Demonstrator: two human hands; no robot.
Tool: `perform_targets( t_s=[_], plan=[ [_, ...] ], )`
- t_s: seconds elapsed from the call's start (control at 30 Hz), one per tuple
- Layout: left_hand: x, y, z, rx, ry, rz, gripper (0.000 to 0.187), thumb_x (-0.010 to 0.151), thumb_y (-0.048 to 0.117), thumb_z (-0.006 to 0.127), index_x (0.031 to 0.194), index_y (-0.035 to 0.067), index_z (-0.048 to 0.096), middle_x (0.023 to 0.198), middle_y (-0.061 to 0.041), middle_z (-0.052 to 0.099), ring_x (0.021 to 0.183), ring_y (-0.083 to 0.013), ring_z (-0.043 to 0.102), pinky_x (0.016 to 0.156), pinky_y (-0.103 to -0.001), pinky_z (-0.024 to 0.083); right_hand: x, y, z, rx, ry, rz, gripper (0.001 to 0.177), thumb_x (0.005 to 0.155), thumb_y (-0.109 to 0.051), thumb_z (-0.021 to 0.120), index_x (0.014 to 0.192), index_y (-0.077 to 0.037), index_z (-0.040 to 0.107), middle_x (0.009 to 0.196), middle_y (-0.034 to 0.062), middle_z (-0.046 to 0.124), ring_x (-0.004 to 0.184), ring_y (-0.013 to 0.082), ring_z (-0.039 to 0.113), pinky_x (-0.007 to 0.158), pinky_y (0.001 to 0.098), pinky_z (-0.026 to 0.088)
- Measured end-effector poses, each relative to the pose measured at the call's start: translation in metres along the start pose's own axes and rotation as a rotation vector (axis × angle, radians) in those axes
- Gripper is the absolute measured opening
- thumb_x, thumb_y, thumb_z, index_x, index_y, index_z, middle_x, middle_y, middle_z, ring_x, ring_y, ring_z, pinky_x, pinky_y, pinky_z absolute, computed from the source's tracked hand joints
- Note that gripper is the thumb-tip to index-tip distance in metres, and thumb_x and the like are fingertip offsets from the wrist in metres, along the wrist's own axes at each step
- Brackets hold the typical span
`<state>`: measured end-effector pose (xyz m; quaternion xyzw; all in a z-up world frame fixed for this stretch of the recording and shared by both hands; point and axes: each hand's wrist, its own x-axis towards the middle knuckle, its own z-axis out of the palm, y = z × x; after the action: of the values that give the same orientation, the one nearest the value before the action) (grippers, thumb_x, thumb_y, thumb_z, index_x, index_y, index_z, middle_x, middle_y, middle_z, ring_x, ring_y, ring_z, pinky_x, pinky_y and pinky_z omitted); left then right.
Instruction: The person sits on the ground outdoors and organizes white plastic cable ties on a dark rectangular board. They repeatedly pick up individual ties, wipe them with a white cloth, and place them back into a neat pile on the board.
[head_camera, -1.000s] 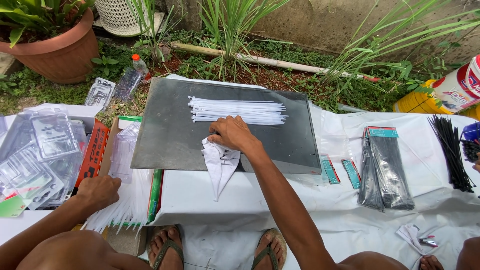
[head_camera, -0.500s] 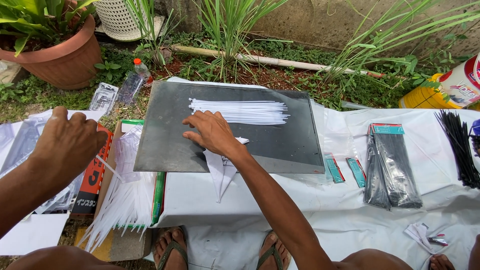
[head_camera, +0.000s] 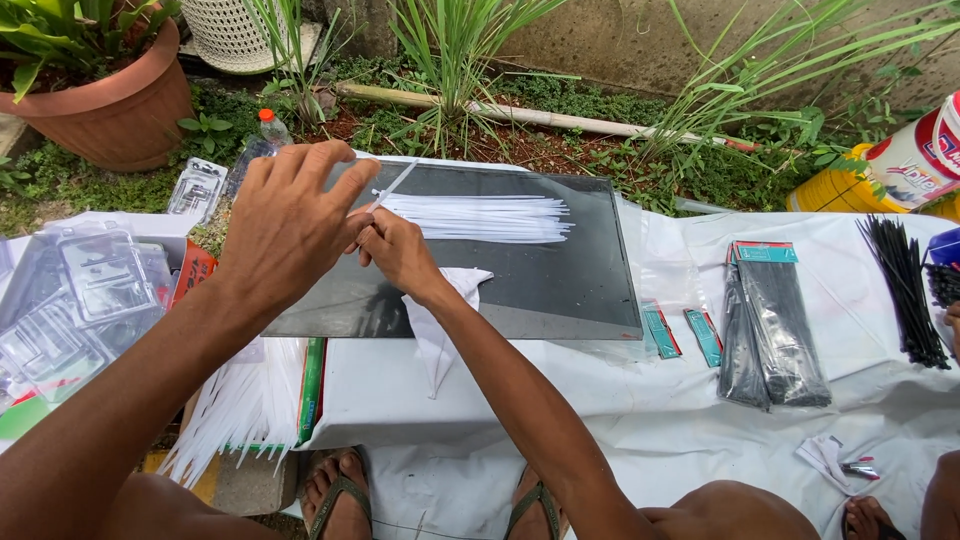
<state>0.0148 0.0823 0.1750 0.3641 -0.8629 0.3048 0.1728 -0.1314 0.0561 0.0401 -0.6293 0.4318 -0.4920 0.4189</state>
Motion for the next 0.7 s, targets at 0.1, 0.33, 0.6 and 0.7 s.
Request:
perform_targets(
  t_s=[0.1,0.33,0.6,0.7],
  plan=[
    [-0.029,-0.007,0.023,-0.46,-0.241,-0.216,0.054,0.099,0.032,0.065,0.142,0.003,0.051,0.11,-0.018,0.06,0.099,-0.0419,0.067,0.076,-0.052,0.053,-0.003,0.013,-0.036,0.457,0.113,0.1,0.027,0.105,-0.032,0.058,0.109,-0.005,0.063,0.085,0.0129,0.073,0.062,0.0074,0.062,0.05,0.0173,0.048],
    [-0.07,0.0,0.075,-0.856,-0.627,-0.54,0.029,0.103,0.027,0.06,0.123,0.008,0.069,0.091,-0.016,0.074,0.085,-0.0335,0.075,0.074,-0.044,0.059,-0.017,0.008,-0.088,0.576,0.195,0.233,0.024,0.105,-0.028,0.058,0.108,-0.005,0.06,0.086,0.0122,0.072,0.062,0.0067,0.064,0.052,0.0146,0.049],
    [-0.073,0.012,0.102,-0.999,-0.568,-0.524,0.023,0.104,0.025,0.058,0.105,0.01,0.075,0.084,-0.014,0.064,0.077,-0.0264,0.067,0.066,-0.039,0.053,-0.026,0.034,-0.106,0.517,0.241,0.376,0.022,0.104,-0.023,0.059,0.11,-0.003,0.061,0.084,0.0143,0.074,0.059,0.0078,0.067,0.05,0.0166,0.054],
    [-0.077,0.018,0.111,-1.008,-0.592,-0.582,0.022,0.104,0.024,0.059,0.105,0.011,0.077,0.086,-0.012,0.058,0.078,-0.0236,0.064,0.067,-0.036,0.051,-0.029,0.037,-0.109,0.507,0.251,0.4,0.021,0.104,-0.023,0.058,0.111,-0.003,0.061,0.084,0.0134,0.074,0.06,0.0076,0.067,0.051,0.0167,0.055]
  ],
)
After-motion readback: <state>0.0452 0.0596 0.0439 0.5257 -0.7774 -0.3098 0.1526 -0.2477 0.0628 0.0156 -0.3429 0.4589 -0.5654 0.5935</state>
